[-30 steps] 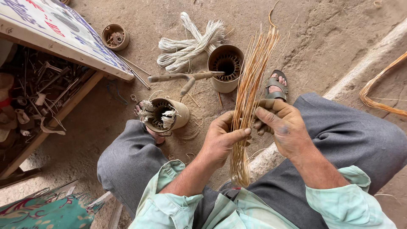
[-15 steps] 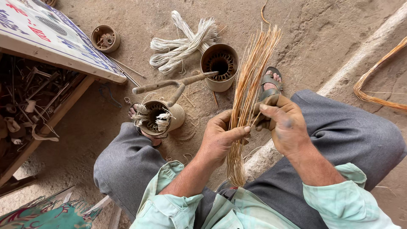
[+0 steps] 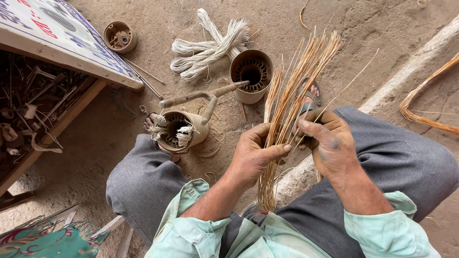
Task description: The person sits on the ground assembling a broom from long dried stalks. They align and even up the stalks by hand, tap the bundle against the ground, trim the ends with shears, comb through the strands with a metal rake tool, and begin binding the handle with string.
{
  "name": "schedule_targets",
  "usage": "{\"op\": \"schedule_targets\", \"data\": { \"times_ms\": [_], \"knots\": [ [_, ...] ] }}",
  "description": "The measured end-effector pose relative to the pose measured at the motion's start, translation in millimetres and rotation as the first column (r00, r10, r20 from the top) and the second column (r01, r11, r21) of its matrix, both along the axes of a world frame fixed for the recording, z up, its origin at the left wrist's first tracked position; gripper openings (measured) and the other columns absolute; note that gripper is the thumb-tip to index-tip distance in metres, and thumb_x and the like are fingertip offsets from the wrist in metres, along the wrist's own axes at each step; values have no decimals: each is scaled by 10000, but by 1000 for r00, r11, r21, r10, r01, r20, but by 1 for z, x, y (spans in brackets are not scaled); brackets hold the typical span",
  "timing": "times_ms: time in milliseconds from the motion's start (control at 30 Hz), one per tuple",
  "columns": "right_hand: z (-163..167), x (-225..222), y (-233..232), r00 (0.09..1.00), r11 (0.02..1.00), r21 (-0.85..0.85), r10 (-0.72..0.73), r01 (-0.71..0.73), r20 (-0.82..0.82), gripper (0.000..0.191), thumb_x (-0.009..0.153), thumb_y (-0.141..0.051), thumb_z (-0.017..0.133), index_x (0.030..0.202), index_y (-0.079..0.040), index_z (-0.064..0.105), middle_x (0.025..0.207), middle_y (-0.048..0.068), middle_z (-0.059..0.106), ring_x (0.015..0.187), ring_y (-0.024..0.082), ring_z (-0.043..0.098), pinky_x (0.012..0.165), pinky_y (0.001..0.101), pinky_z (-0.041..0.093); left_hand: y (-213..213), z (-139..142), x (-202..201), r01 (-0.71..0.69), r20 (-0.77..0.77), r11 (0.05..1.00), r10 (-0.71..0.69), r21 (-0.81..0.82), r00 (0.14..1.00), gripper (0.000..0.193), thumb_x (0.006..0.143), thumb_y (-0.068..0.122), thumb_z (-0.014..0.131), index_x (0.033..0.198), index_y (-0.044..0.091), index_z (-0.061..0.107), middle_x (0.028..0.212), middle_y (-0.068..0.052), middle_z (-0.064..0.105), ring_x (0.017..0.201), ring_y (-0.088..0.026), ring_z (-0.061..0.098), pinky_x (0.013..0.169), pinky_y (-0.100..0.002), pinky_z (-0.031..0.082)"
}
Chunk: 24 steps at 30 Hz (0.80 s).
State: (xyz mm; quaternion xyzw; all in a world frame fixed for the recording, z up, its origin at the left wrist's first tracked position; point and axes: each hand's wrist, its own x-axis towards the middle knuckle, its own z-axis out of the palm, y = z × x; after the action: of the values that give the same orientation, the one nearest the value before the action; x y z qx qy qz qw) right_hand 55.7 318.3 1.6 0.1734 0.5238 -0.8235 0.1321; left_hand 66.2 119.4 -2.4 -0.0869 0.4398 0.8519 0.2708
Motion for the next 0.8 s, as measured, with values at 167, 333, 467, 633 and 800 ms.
{"op": "schedule_targets", "data": {
  "times_ms": [167, 333, 467, 633, 800],
  "knots": [
    [1, -1, 0, 998, 999, -41, -33, 35, 57, 153, 915, -53, 647, 1065, -23, 653, 912, 86, 706, 765, 176, 662, 662, 318, 540, 0, 1, -1, 0, 22, 1000, 0, -11, 1000, 391, 854, 45, 803, 1217, -16, 671, 989, -49, 723, 849, -95, 686, 739, -262, 597],
    [3, -3, 2, 1000, 992, -126, 8, -11, -23, 193, 906, -14, 656, 1098, -14, 640, 928, 81, 696, 793, 182, 662, 710, 311, 542, -2, 1, -2, 12, 17, 999, -12, -40, 1000, 419, 851, 61, 817, 1235, -9, 666, 968, -41, 705, 818, -97, 674, 692, -260, 588],
    [2, -3, 1, 999, 993, -112, 40, -42, -15, 149, 943, -30, 686, 1087, 7, 687, 907, 76, 703, 795, 154, 659, 723, 282, 553, -2, 1, -2, 16, 15, 1000, -16, -16, 1000, 414, 864, 63, 820, 1236, -23, 661, 990, -53, 711, 834, -102, 681, 684, -263, 588],
    [-2, 0, 2, 997, 997, -40, 62, -60, 36, 119, 960, -85, 718, 1048, -5, 714, 877, 58, 708, 760, 132, 654, 687, 267, 546, -4, 5, -3, 13, 32, 1000, -12, -9, 999, 428, 859, 56, 810, 1252, -5, 653, 983, -68, 708, 830, -108, 694, 693, -273, 610],
    [-7, 0, 4, 989, 992, -17, 129, -128, 73, 90, 969, -96, 724, 1027, -29, 706, 828, 44, 693, 700, 123, 644, 633, 271, 536, -4, 8, -5, 10, 13, 1000, -10, 9, 1000, 429, 856, 59, 818, 1246, -16, 656, 1001, -65, 718, 838, -106, 692, 697, -269, 604]
  ]
}}
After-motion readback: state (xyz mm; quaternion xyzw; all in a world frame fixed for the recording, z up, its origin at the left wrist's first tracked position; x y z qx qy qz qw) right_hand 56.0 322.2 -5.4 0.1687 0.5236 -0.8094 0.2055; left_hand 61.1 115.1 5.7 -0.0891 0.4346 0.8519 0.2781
